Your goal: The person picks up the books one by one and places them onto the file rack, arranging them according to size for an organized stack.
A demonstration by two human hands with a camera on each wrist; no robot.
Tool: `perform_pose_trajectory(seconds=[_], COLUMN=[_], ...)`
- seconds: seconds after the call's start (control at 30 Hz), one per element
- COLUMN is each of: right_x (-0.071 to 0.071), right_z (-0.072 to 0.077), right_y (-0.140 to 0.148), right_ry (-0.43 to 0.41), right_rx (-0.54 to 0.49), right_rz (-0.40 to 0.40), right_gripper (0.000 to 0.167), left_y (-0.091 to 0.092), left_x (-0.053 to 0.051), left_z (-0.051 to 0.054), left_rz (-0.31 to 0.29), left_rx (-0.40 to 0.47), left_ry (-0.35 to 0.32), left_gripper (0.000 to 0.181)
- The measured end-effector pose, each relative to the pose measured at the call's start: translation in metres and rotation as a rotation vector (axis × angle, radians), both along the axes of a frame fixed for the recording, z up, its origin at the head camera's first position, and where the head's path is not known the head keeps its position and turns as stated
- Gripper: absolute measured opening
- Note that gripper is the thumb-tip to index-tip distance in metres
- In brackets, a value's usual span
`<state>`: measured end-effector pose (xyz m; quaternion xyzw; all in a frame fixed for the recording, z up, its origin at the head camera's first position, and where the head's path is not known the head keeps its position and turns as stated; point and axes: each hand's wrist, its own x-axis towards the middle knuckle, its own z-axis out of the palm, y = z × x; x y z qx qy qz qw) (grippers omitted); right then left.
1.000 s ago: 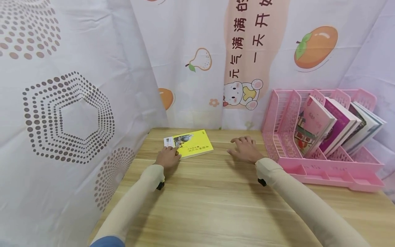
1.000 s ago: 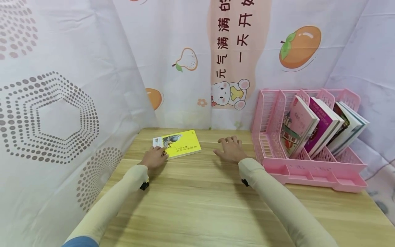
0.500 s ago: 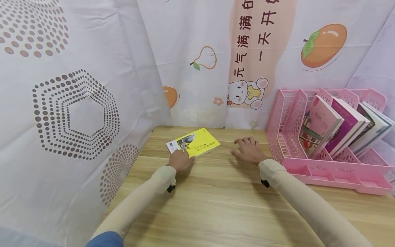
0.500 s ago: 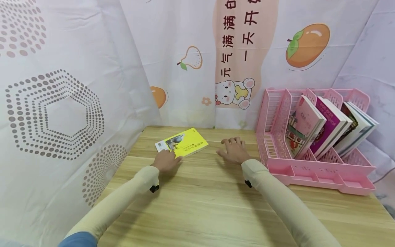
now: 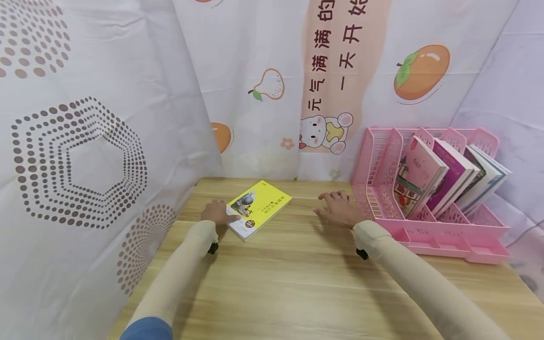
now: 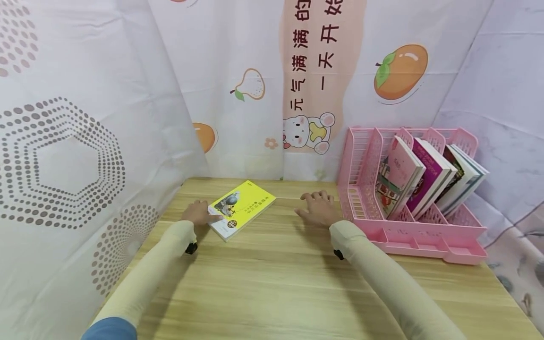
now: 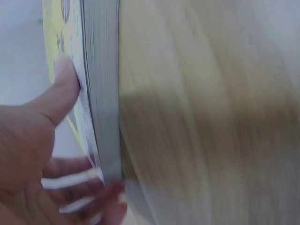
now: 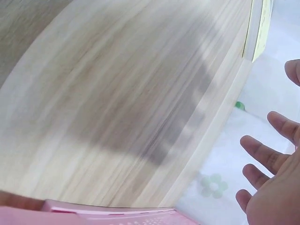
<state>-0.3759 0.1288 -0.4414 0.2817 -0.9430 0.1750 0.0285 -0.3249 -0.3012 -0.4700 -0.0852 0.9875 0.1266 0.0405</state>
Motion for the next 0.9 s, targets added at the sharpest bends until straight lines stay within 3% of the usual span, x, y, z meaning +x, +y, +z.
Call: perform_pose_trajectory(seconds=[0.23,0.43,0.53,0.63,0.77,0.83,0.9], right_x=[0.0,0.001,0.002,0.002,0.003,0.005,0.007], right_z=[-0.007,-0.007,-0.007,-0.008,-0.008,-0.005,-0.004], right_y=[0.003,0.004,0.004,0.006,0.009,0.008,0.007], right_ry=[-0.006,0.001,0.025,0.048,0.039,0.022,0.009], right_rx=[0.029,0.031,0.016,0.009,0.012,0.012,0.02], right_rz=[0.023,0.025,0.023,0.018,0.018,0.027,0.04], right_gripper=[0.058,0.057,0.054,0.052,0.051,0.051,0.05], left_y=[-0.005,0.003,0.004,0.003,0.007,0.011,0.018], left_x=[0.005,0.008,0.009,0.011,0.016,0.019,0.021], left_z=[0.003,0.022,0.03,0.032,0.026,0.023,0.02], left_rz=[0.018,0.014,0.015,0.045,0.085,0.071,0.031], left_rx=[0.166,0.272,0.371,0.639,1.149,1.348,1.472], left_ry=[-0.144,-0.333,-0.38,-0.393,-0.42,-0.42,-0.401], left_gripper=[0.09,0.071,0.06,0.043,0.033,0.035,0.038])
